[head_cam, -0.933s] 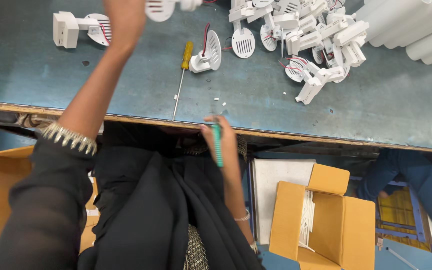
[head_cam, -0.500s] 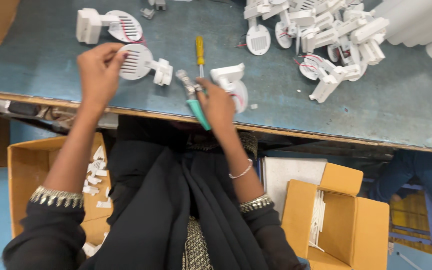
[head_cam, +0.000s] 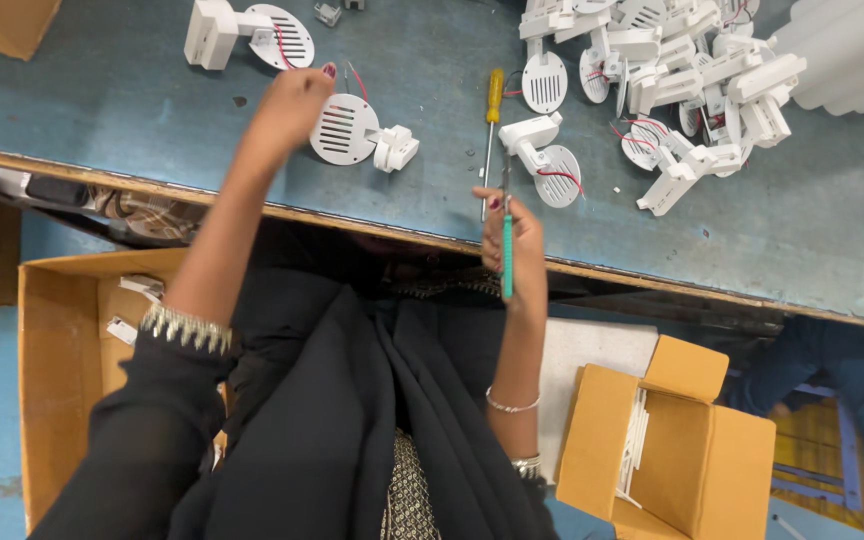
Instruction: The person uses pliers to strip and trim wires on white plastic electrical components at a workbench. They repeatedly pick up components, cut wires, and place them aside, while also handling small white plastic pieces from a cardboard box.
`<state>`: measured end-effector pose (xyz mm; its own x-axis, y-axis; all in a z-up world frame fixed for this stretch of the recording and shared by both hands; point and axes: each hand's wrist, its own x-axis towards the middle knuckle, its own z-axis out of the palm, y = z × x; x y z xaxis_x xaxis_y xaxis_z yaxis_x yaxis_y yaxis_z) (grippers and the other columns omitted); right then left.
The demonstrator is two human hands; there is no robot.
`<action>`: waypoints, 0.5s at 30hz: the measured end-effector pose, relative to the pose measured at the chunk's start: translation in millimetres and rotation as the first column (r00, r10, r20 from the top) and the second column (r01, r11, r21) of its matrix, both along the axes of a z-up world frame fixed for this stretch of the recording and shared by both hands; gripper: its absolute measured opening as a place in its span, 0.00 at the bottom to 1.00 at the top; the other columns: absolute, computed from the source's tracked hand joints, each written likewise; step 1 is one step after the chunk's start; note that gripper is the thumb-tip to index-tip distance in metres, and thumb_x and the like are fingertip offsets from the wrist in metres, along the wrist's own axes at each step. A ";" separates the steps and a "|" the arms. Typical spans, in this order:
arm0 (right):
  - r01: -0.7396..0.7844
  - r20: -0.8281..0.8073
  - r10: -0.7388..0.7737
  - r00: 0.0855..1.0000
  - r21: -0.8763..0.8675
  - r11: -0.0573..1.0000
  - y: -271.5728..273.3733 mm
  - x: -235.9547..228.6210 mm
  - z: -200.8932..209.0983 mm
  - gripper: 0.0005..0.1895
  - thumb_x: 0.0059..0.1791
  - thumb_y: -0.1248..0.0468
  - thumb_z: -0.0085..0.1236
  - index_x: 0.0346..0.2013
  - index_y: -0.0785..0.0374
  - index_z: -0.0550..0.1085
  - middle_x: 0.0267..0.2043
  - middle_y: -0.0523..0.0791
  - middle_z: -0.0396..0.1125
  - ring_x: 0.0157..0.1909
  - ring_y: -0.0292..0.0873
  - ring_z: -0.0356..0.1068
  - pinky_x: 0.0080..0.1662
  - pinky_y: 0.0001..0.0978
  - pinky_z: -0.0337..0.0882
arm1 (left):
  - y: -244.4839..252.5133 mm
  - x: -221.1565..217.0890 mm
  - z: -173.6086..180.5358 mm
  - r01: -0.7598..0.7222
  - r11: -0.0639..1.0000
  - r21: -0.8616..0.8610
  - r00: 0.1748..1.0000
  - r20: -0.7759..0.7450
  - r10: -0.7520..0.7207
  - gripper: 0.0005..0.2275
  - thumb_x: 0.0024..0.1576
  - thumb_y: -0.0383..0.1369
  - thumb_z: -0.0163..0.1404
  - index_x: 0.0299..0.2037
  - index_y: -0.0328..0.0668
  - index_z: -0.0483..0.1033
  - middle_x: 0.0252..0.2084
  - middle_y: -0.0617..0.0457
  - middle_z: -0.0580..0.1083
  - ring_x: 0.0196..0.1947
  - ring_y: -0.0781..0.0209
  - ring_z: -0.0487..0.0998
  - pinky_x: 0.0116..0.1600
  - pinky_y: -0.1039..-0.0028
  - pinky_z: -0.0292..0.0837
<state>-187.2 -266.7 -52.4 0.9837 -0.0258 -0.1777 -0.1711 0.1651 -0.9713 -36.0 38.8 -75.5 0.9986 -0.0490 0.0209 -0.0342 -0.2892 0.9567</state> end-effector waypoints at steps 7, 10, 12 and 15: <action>-0.097 0.001 0.097 0.995 0.065 0.993 20.1 -19.0 9.7 0.22 0.56 0.56 0.53 0.57 0.70 0.72 0.21 0.35 0.49 0.19 0.26 0.48 0.20 0.18 0.47 | 20.3 20.2 3.8 0.361 0.743 -0.564 0.821 -0.185 -0.539 0.13 0.60 0.28 0.49 0.53 0.34 0.78 0.52 0.51 0.79 0.49 0.66 0.81 0.57 0.76 0.76; -0.073 -0.004 0.074 0.997 0.075 0.994 19.9 -18.2 10.0 0.22 0.56 0.55 0.53 0.57 0.70 0.72 0.21 0.35 0.49 0.19 0.26 0.48 0.20 0.18 0.48 | 13.4 12.7 4.4 0.421 0.689 -0.590 0.800 -0.117 -0.588 0.13 0.59 0.26 0.53 0.53 0.31 0.79 0.55 0.50 0.78 0.51 0.65 0.79 0.59 0.76 0.75; -0.069 -0.001 0.070 0.998 0.082 0.994 19.5 -19.2 9.3 0.22 0.56 0.55 0.52 0.56 0.70 0.72 0.22 0.35 0.49 0.19 0.26 0.48 0.20 0.18 0.48 | 7.6 6.0 7.7 0.480 0.729 -0.487 0.811 -0.071 -0.581 0.13 0.58 0.26 0.55 0.52 0.32 0.80 0.55 0.50 0.79 0.52 0.65 0.79 0.60 0.76 0.74; -0.085 0.014 0.084 0.996 0.090 0.992 21.5 -19.9 6.6 0.22 0.56 0.55 0.52 0.56 0.70 0.72 0.22 0.35 0.49 0.19 0.25 0.48 0.20 0.17 0.49 | -2.9 -7.1 17.0 0.580 0.786 -0.215 0.809 0.040 -0.586 0.12 0.56 0.27 0.57 0.51 0.37 0.82 0.52 0.50 0.79 0.51 0.64 0.80 0.60 0.75 0.74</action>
<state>-207.1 -245.3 -45.8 0.9834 0.0734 -0.1658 -0.1788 0.2378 -0.9547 -43.1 35.8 -58.5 0.7816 -0.6197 0.0709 -0.1046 -0.0182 0.9943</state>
